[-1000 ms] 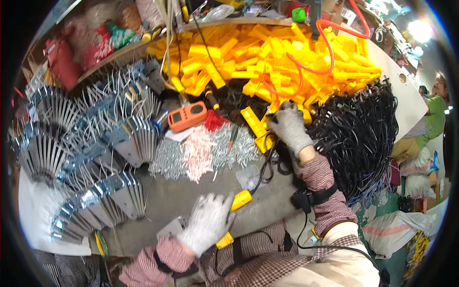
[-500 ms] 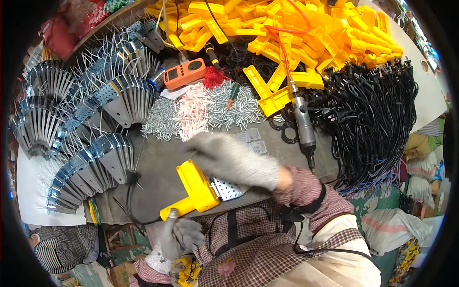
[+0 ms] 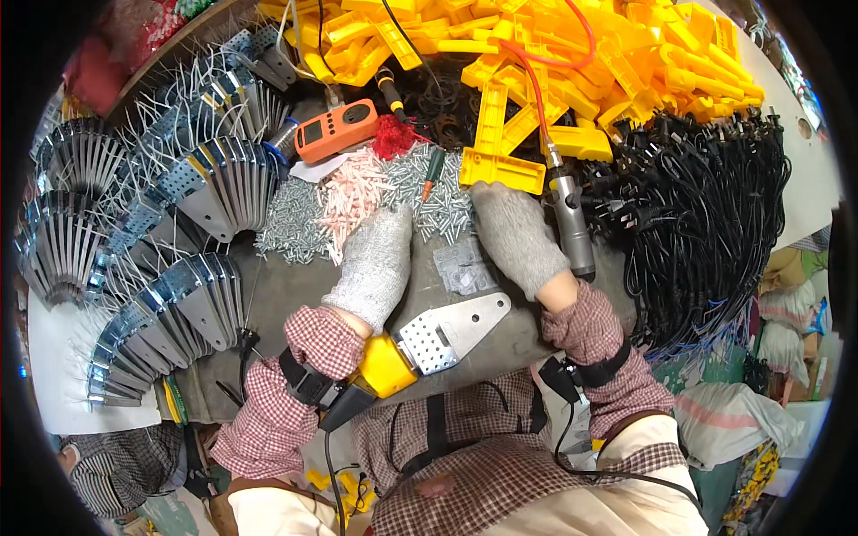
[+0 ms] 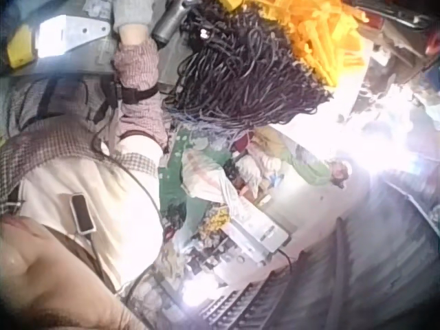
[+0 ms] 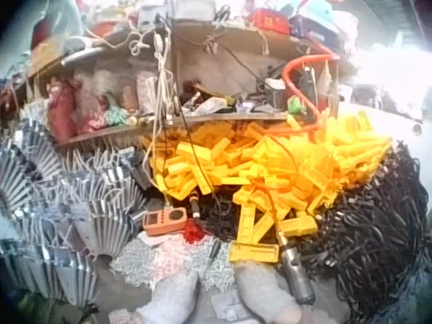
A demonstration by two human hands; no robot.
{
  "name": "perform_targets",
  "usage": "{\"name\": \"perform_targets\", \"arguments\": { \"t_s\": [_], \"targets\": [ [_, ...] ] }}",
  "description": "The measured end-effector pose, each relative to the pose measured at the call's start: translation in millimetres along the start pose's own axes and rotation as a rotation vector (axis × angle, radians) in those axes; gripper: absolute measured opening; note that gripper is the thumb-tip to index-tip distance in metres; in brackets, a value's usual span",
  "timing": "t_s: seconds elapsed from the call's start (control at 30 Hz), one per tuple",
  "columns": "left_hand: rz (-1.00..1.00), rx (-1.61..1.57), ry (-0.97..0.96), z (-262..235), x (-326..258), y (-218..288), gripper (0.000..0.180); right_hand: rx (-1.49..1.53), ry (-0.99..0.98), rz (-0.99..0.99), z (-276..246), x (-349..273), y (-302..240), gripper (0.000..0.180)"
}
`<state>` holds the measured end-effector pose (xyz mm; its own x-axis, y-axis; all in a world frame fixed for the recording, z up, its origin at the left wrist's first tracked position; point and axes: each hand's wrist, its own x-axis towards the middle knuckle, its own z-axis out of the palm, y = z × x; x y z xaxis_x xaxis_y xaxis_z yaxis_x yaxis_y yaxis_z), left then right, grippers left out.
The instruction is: Soldering wires and using an electric screwdriver to assemble small electronic components into a yellow casing.
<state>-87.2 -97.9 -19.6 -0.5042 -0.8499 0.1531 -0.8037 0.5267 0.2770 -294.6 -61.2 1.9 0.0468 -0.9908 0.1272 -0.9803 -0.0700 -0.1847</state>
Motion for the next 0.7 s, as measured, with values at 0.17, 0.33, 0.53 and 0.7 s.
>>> {"name": "perform_targets", "arguments": {
  "t_s": [0.17,0.33,0.53,0.7],
  "targets": [
    [-0.01,-0.102,0.027,-3.6,2.9,-4.1,0.023,0.214,0.044,-0.034,-16.6,-7.2,6.0,0.016],
    [0.022,-0.112,0.004,-34.7,-1.6,1.2,0.022,0.039,0.05,-0.315,-5.7,-30.7,-1.9,0.017],
    [0.303,0.029,-0.081,-25.9,-16.7,0.0,0.02,-0.099,-0.004,-0.454,-1.7,-20.3,-17.9,0.023],
    [0.217,-0.067,-0.164,-51.2,-21.0,7.7,0.02,-0.106,-0.058,-0.439,-3.0,-22.6,-8.6,0.021]
  ]
}}
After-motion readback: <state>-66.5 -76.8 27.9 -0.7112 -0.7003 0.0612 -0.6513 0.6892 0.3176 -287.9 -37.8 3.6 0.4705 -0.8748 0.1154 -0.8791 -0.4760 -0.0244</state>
